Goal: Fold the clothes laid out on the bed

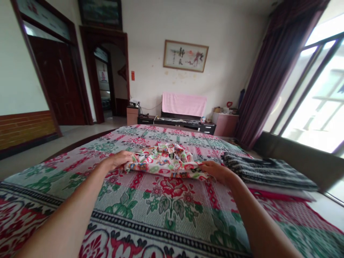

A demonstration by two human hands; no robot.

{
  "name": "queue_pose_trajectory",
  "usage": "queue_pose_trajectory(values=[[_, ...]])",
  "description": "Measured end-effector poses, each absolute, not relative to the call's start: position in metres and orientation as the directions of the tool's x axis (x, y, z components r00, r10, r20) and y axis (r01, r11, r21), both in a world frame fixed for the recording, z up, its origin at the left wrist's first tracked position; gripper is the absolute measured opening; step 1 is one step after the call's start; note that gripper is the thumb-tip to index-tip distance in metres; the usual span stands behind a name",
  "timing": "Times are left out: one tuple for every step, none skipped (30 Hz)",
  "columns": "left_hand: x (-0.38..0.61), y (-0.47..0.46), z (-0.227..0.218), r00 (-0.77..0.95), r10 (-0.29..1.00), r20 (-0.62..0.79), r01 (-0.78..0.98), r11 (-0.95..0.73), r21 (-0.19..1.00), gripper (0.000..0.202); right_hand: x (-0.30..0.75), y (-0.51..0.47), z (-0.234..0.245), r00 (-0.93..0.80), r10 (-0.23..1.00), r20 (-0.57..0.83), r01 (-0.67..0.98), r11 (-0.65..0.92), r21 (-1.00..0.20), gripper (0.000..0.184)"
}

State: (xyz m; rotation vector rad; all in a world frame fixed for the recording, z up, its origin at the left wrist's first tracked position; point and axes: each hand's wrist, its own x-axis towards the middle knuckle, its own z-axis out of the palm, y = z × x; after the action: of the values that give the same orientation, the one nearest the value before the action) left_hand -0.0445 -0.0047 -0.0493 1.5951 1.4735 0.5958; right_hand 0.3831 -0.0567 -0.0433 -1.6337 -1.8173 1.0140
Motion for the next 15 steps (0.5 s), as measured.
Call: queue_pose_trajectory(values=[[-0.046, -0.005, -0.049, 0.144, 0.975, -0.169, 0.583, 0.054, 0.811, 0.046, 0.383, -0.055, -0.044, -0.110, 0.991, -0.082, 0.646, 0.009, -0.764, 0.030], [-0.047, -0.004, -0.050, 0.119, 0.983, -0.138, 0.615, 0.036, 0.788, 0.047, 0.382, -0.053, -0.046, -0.075, 0.996, -0.053, 0.683, 0.013, -0.730, 0.030], [-0.047, -0.004, -0.050, 0.116, 0.985, -0.127, 0.651, 0.021, 0.759, 0.048, 0.380, -0.051, -0.047, -0.055, 0.998, -0.039, 0.724, 0.013, -0.689, 0.030], [-0.046, -0.004, -0.050, 0.130, 0.982, -0.137, 0.694, 0.009, 0.720, 0.051, 0.378, -0.048, -0.049, -0.055, 0.997, -0.045, 0.766, 0.013, -0.643, 0.029], [-0.044, -0.003, -0.049, 0.154, 0.976, -0.157, 0.745, -0.011, 0.667, 0.053, 0.376, -0.046, -0.051, -0.075, 0.996, -0.058, 0.804, 0.026, -0.593, 0.027], [-0.040, -0.003, -0.049, 0.175, 0.970, -0.167, 0.802, -0.042, 0.596, 0.053, 0.373, -0.044, -0.052, -0.104, 0.992, -0.068, 0.835, 0.050, -0.549, 0.024], [-0.035, -0.004, -0.048, 0.182, 0.971, -0.156, 0.859, -0.080, 0.505, 0.050, 0.371, -0.042, -0.053, -0.130, 0.989, -0.067, 0.856, 0.078, -0.511, 0.019], [-0.029, -0.004, -0.047, 0.186, 0.975, -0.120, 0.906, -0.123, 0.405, 0.044, 0.369, -0.041, -0.053, -0.151, 0.987, -0.051, 0.871, 0.108, -0.479, 0.014], [-0.021, -0.005, -0.045, 0.193, 0.979, -0.072, 0.935, -0.161, 0.316, 0.036, 0.367, -0.041, -0.053, -0.171, 0.985, -0.025, 0.879, 0.141, -0.455, 0.011], [-0.014, -0.007, -0.043, 0.202, 0.979, -0.025, 0.950, -0.190, 0.250, 0.027, 0.365, -0.042, -0.053, -0.193, 0.981, 0.000, 0.882, 0.173, -0.439, 0.009], [-0.008, -0.009, -0.041, 0.203, 0.979, 0.003, 0.956, -0.199, 0.213, 0.019, 0.364, -0.043, -0.052, -0.209, 0.978, 0.017, 0.881, 0.196, -0.431, 0.009], [-0.002, -0.011, -0.039, 0.205, 0.979, -0.003, 0.956, -0.200, 0.213, 0.013, 0.364, -0.046, -0.050, -0.227, 0.974, 0.022, 0.877, 0.215, -0.431, 0.009], [0.001, -0.014, -0.036, 0.218, 0.975, -0.044, 0.946, -0.200, 0.256, 0.011, 0.364, -0.049, -0.048, -0.251, 0.968, 0.027, 0.870, 0.238, -0.432, 0.011], [0.003, -0.018, -0.033, 0.250, 0.962, -0.107, 0.918, -0.200, 0.344, 0.012, 0.364, -0.052, -0.045, -0.275, 0.961, 0.032, 0.861, 0.261, -0.437, 0.012], [0.003, -0.021, -0.030, 0.298, 0.939, -0.171, 0.864, -0.190, 0.466, 0.014, 0.365, -0.056, -0.042, -0.293, 0.955, 0.043, 0.853, 0.282, -0.439, 0.015]])
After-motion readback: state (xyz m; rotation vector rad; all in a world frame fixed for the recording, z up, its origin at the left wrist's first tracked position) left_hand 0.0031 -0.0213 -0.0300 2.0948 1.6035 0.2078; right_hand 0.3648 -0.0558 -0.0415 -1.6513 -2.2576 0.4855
